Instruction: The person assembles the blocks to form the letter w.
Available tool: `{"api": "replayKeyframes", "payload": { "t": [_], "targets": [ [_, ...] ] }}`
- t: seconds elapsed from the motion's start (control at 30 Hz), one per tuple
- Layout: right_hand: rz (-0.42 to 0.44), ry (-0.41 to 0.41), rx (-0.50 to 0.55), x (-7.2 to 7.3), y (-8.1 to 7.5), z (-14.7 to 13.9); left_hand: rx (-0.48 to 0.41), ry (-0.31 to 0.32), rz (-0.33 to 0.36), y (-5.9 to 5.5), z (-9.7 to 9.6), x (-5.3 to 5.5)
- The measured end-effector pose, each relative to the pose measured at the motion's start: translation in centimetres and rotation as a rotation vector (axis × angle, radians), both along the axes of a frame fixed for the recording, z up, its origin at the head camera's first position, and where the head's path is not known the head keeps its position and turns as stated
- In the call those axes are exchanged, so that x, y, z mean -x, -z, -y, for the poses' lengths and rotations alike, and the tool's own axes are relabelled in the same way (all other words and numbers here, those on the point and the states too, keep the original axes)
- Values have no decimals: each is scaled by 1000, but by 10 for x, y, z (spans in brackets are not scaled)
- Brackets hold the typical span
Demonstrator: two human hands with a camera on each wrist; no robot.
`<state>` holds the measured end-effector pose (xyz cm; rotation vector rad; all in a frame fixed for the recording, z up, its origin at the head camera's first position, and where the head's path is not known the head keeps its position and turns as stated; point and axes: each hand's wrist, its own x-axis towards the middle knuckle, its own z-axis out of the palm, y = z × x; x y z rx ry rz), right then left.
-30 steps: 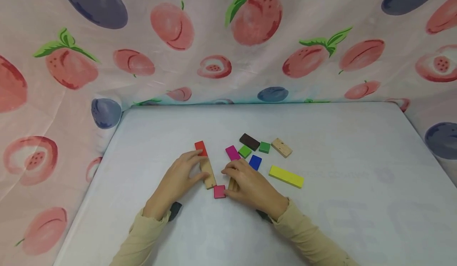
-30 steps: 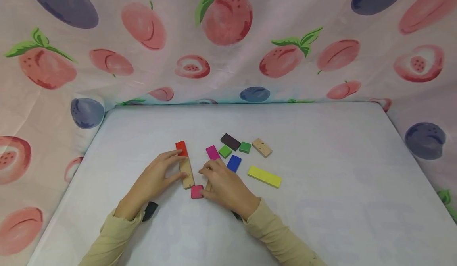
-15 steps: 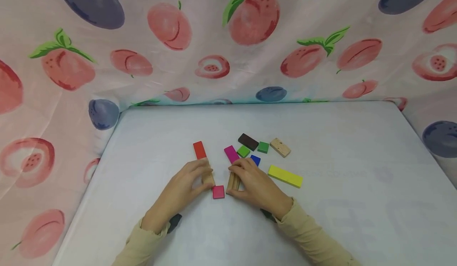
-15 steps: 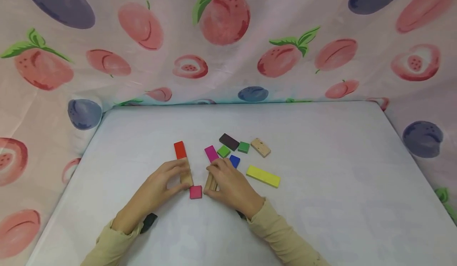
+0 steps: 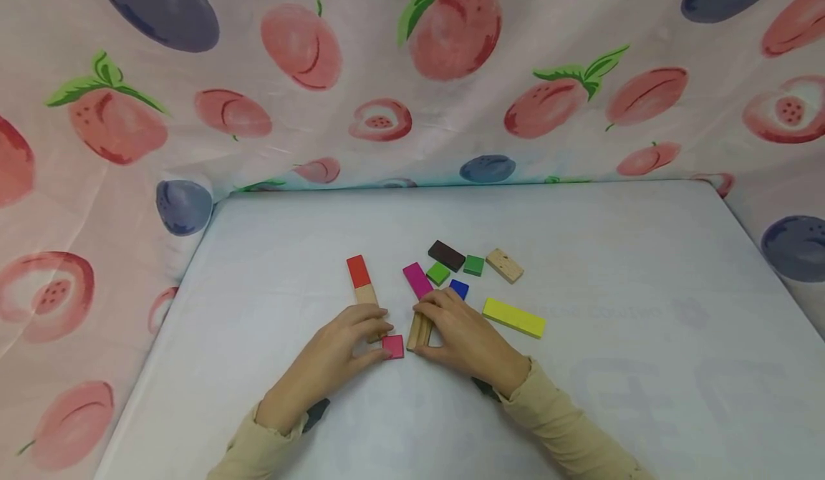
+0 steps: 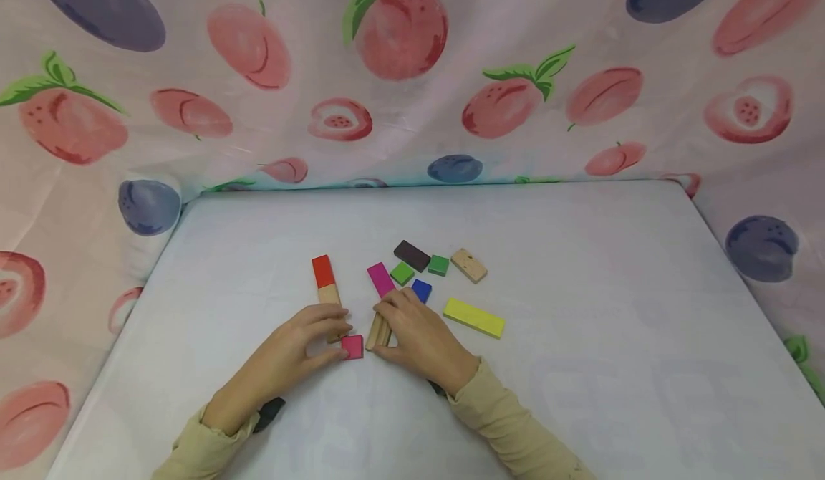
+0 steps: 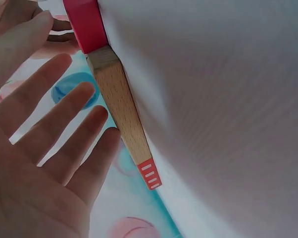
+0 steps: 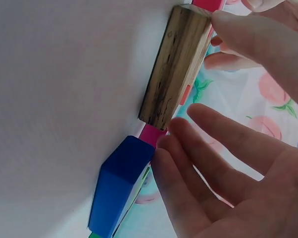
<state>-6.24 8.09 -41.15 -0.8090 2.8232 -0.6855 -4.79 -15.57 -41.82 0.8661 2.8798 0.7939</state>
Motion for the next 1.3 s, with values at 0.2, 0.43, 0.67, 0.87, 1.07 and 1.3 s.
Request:
{"api": "replayKeyframes", "payload": {
  "t": [0.2, 0.43, 0.67, 0.87, 1.07, 1.3],
  "targets": [
    [-10, -15, -10, 0, 1, 0, 8, 3, 1, 0, -1, 0],
    [-9, -29, 6, 0, 1, -1, 30, 5, 23, -1, -4, -1],
    [-4, -37, 13, 0, 1, -2, 48, -5, 8, -2, -7, -2],
    [-9, -47, 9, 0, 2, -3, 51, -16, 3, -2, -8, -2],
    [-1, -50, 11, 0, 2, -2, 51, -25, 10, -2, -9, -1],
    [-6, -49, 27, -1, 2, -2, 38, -27, 30, -2, -9, -1]
  ]
}}
